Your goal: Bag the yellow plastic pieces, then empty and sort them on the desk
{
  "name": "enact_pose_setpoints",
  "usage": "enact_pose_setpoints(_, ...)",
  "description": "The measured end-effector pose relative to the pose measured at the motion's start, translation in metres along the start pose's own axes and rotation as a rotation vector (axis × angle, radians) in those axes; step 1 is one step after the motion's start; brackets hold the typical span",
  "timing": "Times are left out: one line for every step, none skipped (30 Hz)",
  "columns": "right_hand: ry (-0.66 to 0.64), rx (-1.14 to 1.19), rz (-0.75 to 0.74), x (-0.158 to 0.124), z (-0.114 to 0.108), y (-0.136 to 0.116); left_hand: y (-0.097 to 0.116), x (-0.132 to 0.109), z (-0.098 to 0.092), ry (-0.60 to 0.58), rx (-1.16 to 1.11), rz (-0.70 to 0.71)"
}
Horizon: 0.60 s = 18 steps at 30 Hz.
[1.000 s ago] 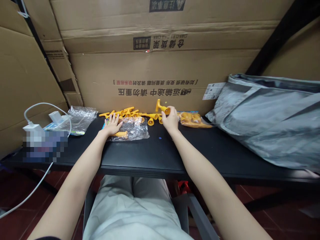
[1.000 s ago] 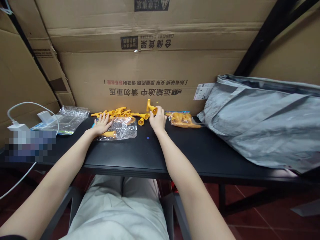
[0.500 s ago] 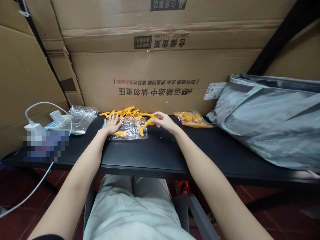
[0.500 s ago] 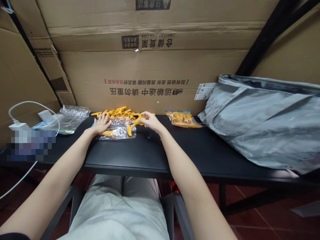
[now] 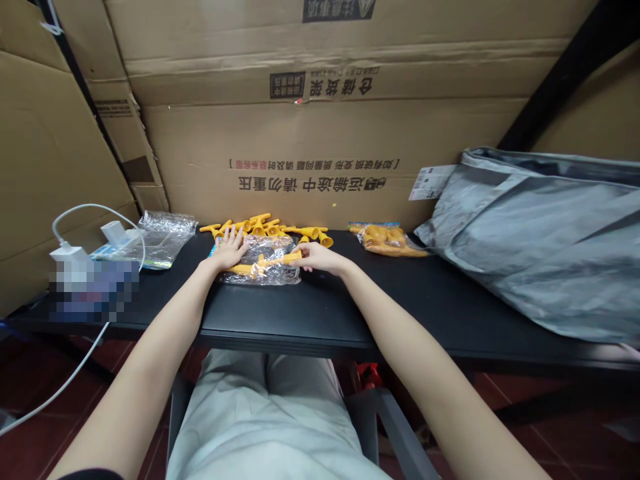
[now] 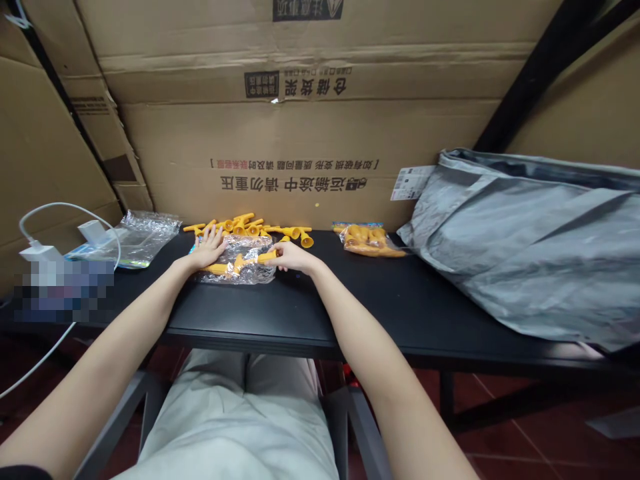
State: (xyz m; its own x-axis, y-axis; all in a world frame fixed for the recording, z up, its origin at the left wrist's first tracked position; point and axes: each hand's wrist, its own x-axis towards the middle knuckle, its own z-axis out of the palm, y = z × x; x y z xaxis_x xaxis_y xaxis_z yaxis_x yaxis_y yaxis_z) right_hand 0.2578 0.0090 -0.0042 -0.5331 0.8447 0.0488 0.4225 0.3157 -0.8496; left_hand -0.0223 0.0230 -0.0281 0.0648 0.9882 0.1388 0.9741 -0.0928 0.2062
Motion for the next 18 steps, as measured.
enact_pose_setpoints(0.041,-0.035,-0.027,0.002,0.002,0.001,0.002,0.000,0.001,0.006,-0.006,0.012)
enact_pose_setpoints(0.092,-0.074,-0.050,0.004,0.003,0.002,0.005,0.000,0.001,0.010,-0.014,0.022)
enact_pose_setpoints(0.146,-0.112,-0.065,0.007,0.004,0.004,0.007,-0.001,0.002,0.013,-0.022,0.029)
enact_pose_setpoints(0.195,-0.143,-0.071,0.008,0.005,0.005,0.009,-0.001,0.002,0.014,-0.031,0.036)
enact_pose_setpoints(0.237,-0.165,-0.066,0.010,0.006,0.006,0.012,-0.001,0.002,0.011,-0.040,0.040)
enact_pose_setpoints(0.270,-0.181,-0.053,0.011,0.007,0.007,0.014,-0.002,0.002,0.002,-0.049,0.044)
enact_pose_setpoints(0.295,-0.194,-0.034,0.012,0.009,0.007,0.017,-0.002,0.002,-0.008,-0.057,0.046)
enact_pose_setpoints(0.309,-0.208,-0.011,0.012,0.012,0.007,0.019,-0.002,0.002,-0.015,-0.064,0.047)
enact_pose_setpoints(0.308,-0.221,0.009,0.012,0.015,0.005,0.022,-0.002,0.002,-0.018,-0.070,0.047)
enact_pose_setpoints(0.291,-0.227,0.019,0.012,0.018,0.003,0.024,-0.002,0.002,-0.017,-0.074,0.045)
enact_pose_setpoints(0.259,-0.223,0.017,0.011,0.022,0.000,0.026,-0.002,0.002,-0.010,-0.075,0.044)
enact_pose_setpoints(0.220,-0.213,0.005,0.010,0.025,-0.003,0.028,-0.002,0.002,-0.001,-0.075,0.046)
enact_pose_setpoints(0.176,-0.208,-0.012,0.009,0.027,-0.007,0.029,-0.003,0.001,0.007,-0.075,0.048)
enact_pose_setpoints(0.134,-0.218,-0.027,0.007,0.028,-0.011,0.030,-0.003,0.001,0.010,-0.078,0.052)
enact_pose_setpoints(0.103,-0.251,-0.034,0.005,0.028,-0.015,0.030,-0.003,0.001,0.009,-0.089,0.059)
enact_pose_setpoints(0.086,-0.309,-0.034,0.003,0.028,-0.018,0.030,-0.004,0.002,0.006,-0.110,0.066)
enact_pose_setpoints(0.084,-0.384,-0.033,0.002,0.027,-0.021,0.029,-0.004,0.003,0.002,-0.145,0.072)
enact_pose_setpoints(0.090,-0.459,-0.041,0.000,0.026,-0.023,0.028,-0.003,0.005,0.003,-0.193,0.076)
